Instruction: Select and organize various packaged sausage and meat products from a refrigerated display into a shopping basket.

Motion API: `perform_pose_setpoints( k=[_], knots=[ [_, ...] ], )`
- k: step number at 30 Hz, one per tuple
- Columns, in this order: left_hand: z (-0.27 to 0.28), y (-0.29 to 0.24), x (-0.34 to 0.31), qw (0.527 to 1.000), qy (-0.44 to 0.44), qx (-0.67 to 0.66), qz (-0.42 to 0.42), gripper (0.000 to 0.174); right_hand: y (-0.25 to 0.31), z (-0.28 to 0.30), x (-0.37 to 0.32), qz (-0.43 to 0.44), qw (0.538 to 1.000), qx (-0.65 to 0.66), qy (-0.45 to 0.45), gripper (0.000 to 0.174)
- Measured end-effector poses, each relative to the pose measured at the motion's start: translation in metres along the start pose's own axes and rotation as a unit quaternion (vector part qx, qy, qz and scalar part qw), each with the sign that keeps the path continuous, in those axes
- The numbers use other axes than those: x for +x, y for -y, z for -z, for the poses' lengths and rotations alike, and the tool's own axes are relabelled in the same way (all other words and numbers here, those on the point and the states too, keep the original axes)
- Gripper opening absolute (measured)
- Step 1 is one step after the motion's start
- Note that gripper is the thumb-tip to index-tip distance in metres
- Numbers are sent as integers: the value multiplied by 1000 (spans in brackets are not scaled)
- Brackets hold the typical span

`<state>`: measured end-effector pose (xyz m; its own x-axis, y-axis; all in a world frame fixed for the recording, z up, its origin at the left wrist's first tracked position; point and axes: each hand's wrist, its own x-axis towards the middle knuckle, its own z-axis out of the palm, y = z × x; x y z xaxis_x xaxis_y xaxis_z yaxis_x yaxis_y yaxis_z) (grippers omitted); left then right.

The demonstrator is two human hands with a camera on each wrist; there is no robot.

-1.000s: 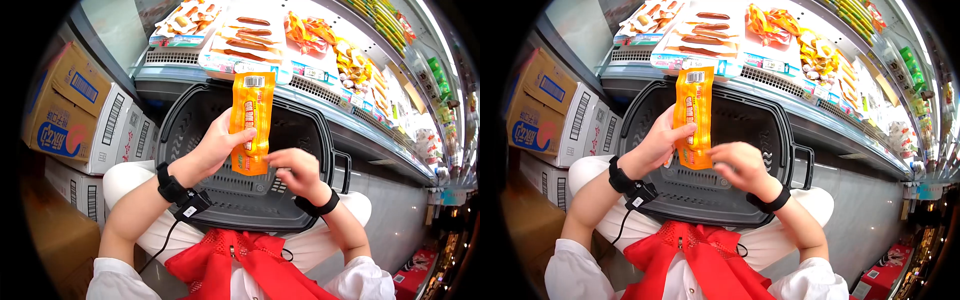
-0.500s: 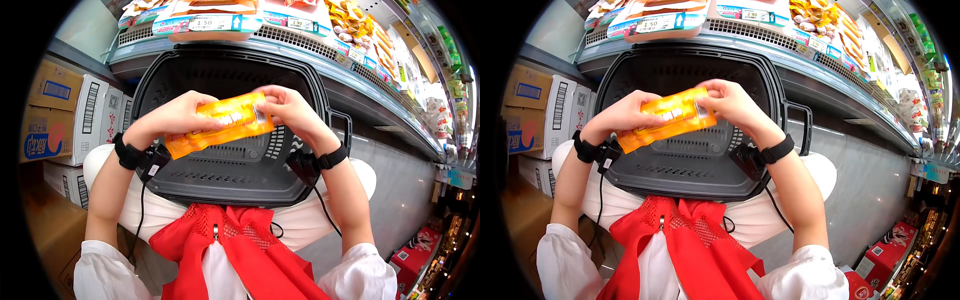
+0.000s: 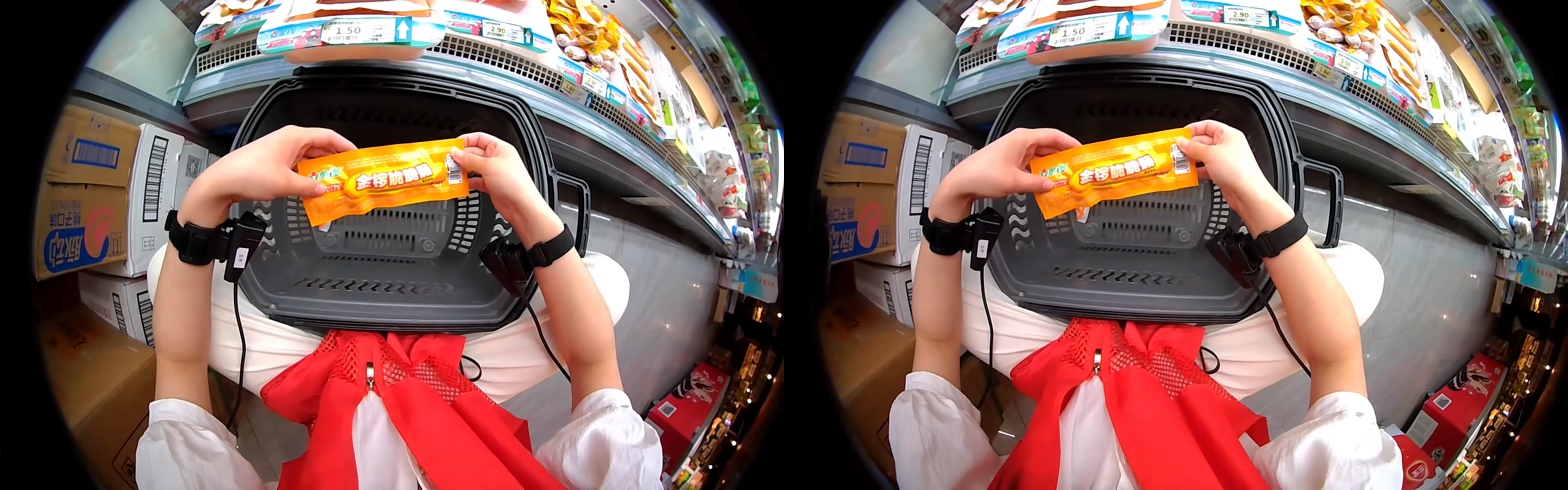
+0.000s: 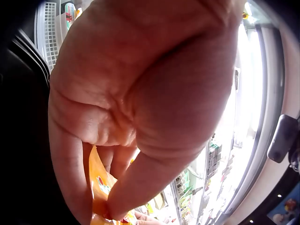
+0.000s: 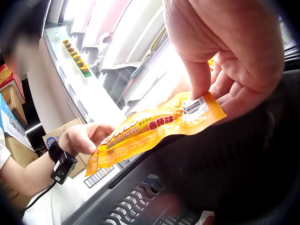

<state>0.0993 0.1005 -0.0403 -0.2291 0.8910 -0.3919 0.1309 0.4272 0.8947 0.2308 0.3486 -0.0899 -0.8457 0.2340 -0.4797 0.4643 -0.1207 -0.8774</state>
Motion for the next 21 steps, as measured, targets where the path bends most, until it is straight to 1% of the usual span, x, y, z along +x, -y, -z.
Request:
perform_pose_setpoints(
  k=[4, 5, 6, 7, 8, 10, 11, 12, 14, 15, 16, 17, 18, 19, 20, 21],
  knots=[
    [2, 0, -1, 1000, -20, 4, -21, 47, -5, -4, 5, -22, 1000, 18, -7, 13],
    [1, 0, -1, 1000, -20, 3, -21, 47, -7, -5, 8, -23, 993, 118, 12, 15],
    [-1, 0, -1, 997, -42, -63, -16, 46, -9, -5, 9, -25, 975, 216, 32, 17],
    [-2, -1, 0, 990, -64, -128, -12, 45, -9, -4, 9, -36, 959, 276, 52, 21],
    [-4, 0, 2, 989, -65, -129, -12, 45, -3, -10, 2, -52, 947, 315, 39, 22],
    [-12, 6, 10, 978, -130, -161, -16, 43, -5, -13, 1, -12, 941, 336, 43, 21],
    [-15, 10, 14, 977, -149, -155, -2, 41, -4, -11, 2, -13, 941, 337, 44, 21],
    [-17, 19, 21, 974, -174, -148, 0, 40, -4, -8, 3, 11, 953, 301, 20, 21],
    [-18, 32, 36, 962, -211, -168, 37, 36, -1, -2, 5, 56, 969, 239, -16, 20],
    [-16, 49, 47, 965, -214, -136, 65, 34, 6, -3, 2, 85, 978, 190, -29, 19],
    [-13, 74, 58, 966, -216, -104, 92, 31, 14, -2, -3, 114, 983, 140, -43, 18],
    [-11, 109, 69, 974, -204, -11, 96, 32, 19, 0, -6, 140, 985, 80, -55, 17],
    [-13, 150, 77, 973, -190, 81, 98, 33, 22, 2, -9, 138, 985, 85, -58, 17],
    [-21, 193, 85, 970, -182, 57, 147, 33, 25, 4, -12, 159, 984, 48, -67, 18],
    [-29, 225, 94, 965, -173, 32, 195, 34, 25, 7, -15, 179, 981, 10, -77, 18],
    [-39, 234, 98, 954, -170, 77, 235, 40, 25, 10, -18, 190, 978, -4, -84, 18]
  ],
)
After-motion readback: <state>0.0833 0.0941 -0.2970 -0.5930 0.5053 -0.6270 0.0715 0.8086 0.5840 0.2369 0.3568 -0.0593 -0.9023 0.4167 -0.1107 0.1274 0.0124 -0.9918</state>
